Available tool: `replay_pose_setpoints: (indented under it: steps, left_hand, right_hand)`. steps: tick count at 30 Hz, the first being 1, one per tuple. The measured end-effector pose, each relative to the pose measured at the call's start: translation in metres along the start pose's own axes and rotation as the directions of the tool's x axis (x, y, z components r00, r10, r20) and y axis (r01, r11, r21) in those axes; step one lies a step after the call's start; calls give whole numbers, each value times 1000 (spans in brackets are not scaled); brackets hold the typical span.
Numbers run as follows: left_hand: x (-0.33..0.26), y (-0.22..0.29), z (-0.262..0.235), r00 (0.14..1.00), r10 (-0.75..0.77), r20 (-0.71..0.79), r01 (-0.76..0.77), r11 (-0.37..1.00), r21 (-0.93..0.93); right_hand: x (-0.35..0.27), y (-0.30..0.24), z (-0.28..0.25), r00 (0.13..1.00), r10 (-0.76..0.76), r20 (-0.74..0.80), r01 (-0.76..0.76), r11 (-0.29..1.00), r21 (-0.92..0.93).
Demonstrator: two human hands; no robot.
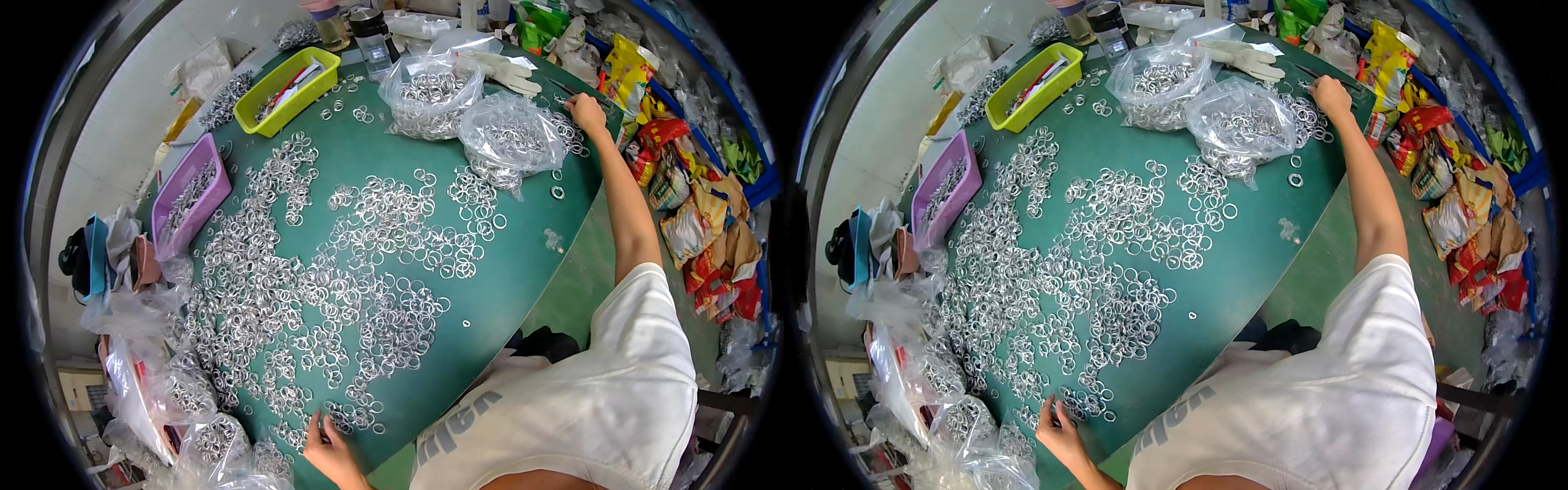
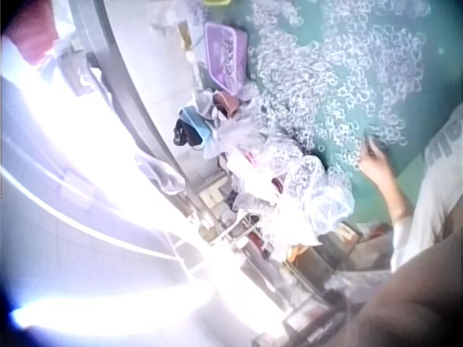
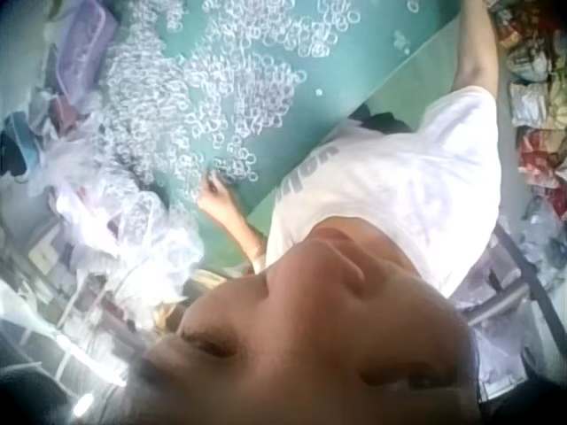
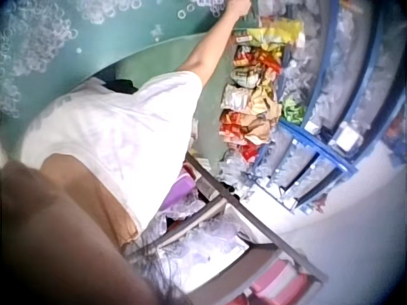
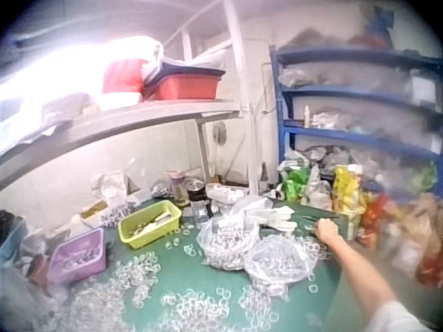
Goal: The person sorts and organizes a large quantity of small metal rings on a green tabletop by hand, moving them into piles and checking individual components.
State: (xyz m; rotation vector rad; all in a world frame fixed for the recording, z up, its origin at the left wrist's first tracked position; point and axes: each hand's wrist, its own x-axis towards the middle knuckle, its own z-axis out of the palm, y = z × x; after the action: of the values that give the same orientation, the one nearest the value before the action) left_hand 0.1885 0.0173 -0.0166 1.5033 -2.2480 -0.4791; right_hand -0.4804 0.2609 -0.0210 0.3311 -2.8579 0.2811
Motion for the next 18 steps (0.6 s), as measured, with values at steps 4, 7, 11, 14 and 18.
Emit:
replay_pose_setpoints:
  steps: [4, 7, 11, 14, 18]
  left_hand:
    - [-12, 14, -10, 999, -38, -34, 39, 999, 30]
    - [-23, 11, -18, 995, -94, -46, 98, 992, 85]
    - [-33, -1, -17, 989, -122, -87, 130, 987, 96]
    - [-40, 2, -29, 982, -154, -113, 167, 980, 111]
    - [-48, -3, -29, 972, -221, -79, 229, 967, 113]
  right_hand:
    - [14, -2, 13, 1000, -16, 17, 18, 983, -181]
    - [22, -3, 11, 998, -56, 36, 63, 966, -251]
    - [77, 70, 35, 969, -177, -174, 119, 946, -301]
    - [86, 47, 27, 964, -165, -208, 147, 984, -101]
    - [-26, -82, -35, 874, -437, -215, 467, 876, 118]
